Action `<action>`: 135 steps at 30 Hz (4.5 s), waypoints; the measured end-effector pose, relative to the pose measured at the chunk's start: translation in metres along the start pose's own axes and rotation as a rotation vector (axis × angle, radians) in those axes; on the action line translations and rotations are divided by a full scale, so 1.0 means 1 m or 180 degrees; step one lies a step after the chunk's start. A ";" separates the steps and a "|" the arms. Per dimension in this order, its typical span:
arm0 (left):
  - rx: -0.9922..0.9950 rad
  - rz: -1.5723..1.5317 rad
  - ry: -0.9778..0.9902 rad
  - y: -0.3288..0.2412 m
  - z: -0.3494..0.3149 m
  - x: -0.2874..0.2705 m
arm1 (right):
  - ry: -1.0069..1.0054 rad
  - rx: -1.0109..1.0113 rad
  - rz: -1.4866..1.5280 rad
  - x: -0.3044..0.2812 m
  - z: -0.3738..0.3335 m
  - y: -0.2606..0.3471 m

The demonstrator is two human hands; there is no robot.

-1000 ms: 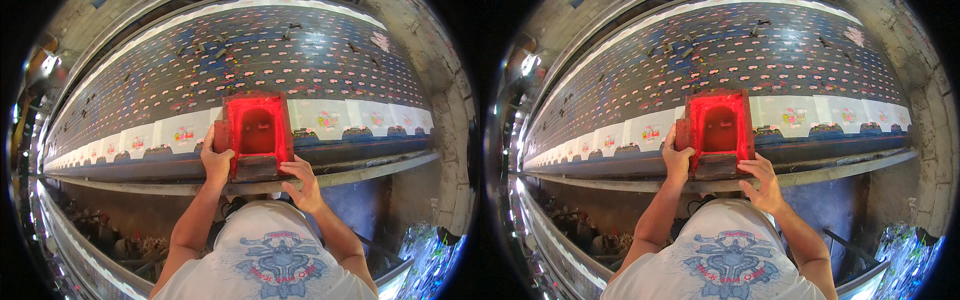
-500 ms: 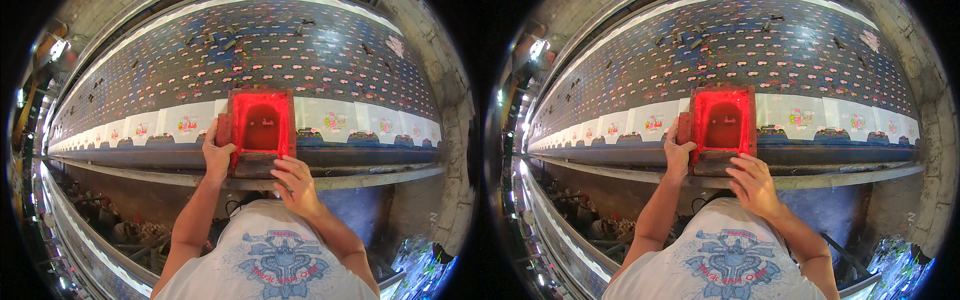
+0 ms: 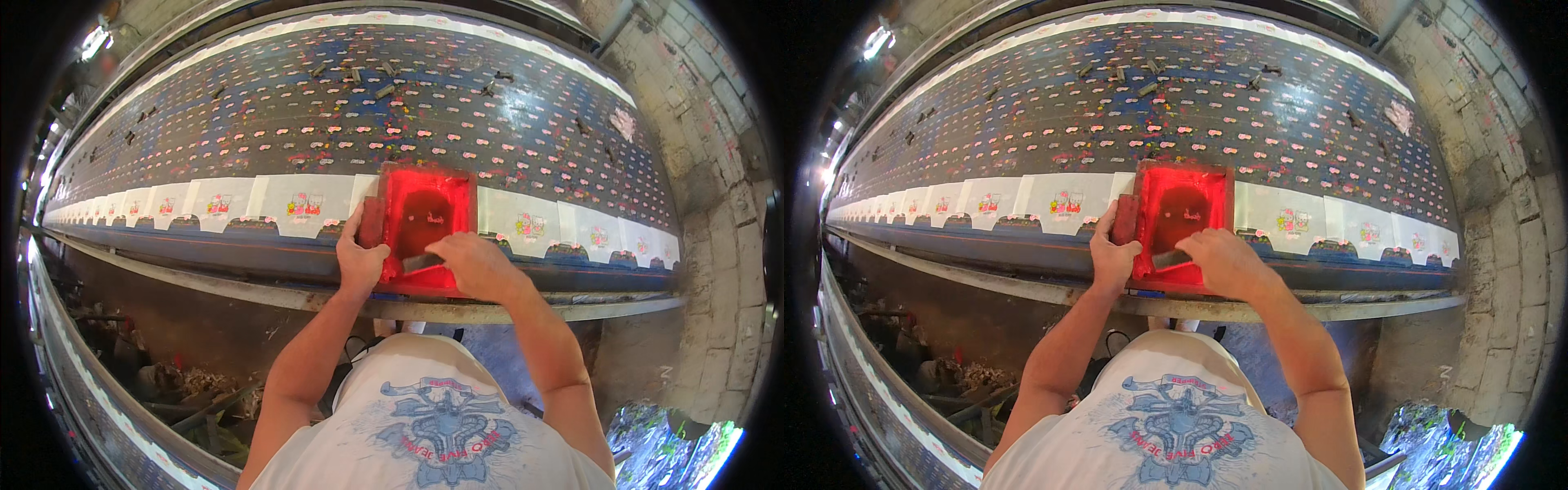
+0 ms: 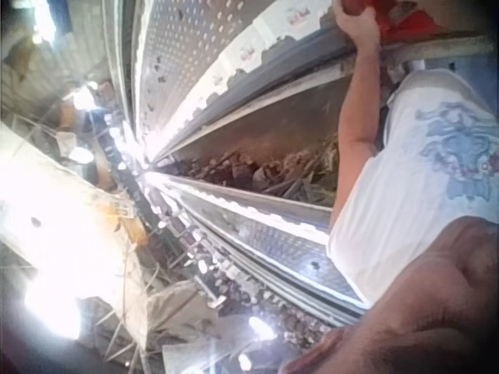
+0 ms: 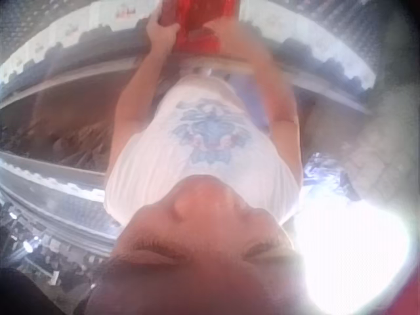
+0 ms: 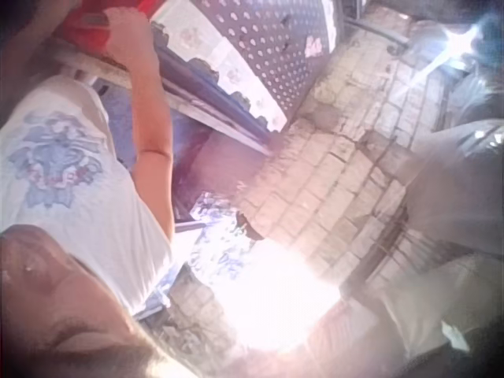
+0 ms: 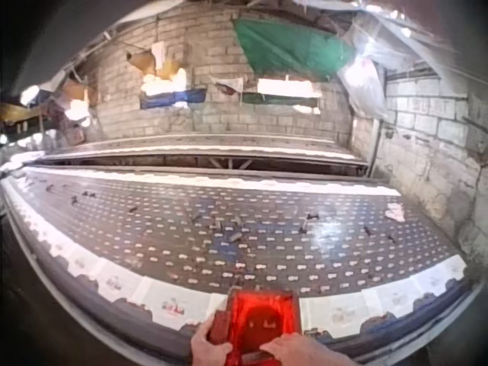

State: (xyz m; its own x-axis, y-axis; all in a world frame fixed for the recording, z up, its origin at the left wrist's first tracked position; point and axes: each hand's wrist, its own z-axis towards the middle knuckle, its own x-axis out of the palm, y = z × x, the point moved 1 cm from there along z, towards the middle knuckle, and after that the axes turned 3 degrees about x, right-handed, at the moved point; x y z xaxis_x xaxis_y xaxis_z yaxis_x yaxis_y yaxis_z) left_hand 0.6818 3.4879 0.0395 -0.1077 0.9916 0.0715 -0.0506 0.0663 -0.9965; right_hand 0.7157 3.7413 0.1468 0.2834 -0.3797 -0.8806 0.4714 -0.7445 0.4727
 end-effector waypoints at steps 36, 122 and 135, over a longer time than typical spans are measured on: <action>0.0237 0.0236 -0.0046 0.003 0.001 0.000 | -0.1123 0.0478 0.0203 0.063 -0.056 0.041; 0.0198 0.0025 0.0110 0.025 -0.076 0.249 | -0.1049 0.0138 -0.0510 -0.076 -0.103 -0.225; -0.0007 -0.0114 0.0027 0.009 -0.090 0.247 | -0.0895 0.0257 -0.0710 -0.028 -0.191 -0.121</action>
State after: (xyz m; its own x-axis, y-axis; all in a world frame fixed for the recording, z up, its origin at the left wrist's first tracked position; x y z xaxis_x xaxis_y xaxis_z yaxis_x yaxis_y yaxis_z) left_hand 0.7437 3.7437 0.0448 -0.0974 0.9895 0.1068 -0.0522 0.1021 -0.9934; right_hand 0.8104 3.9470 0.1199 -0.0648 -0.3310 -0.9414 0.4251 -0.8627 0.2740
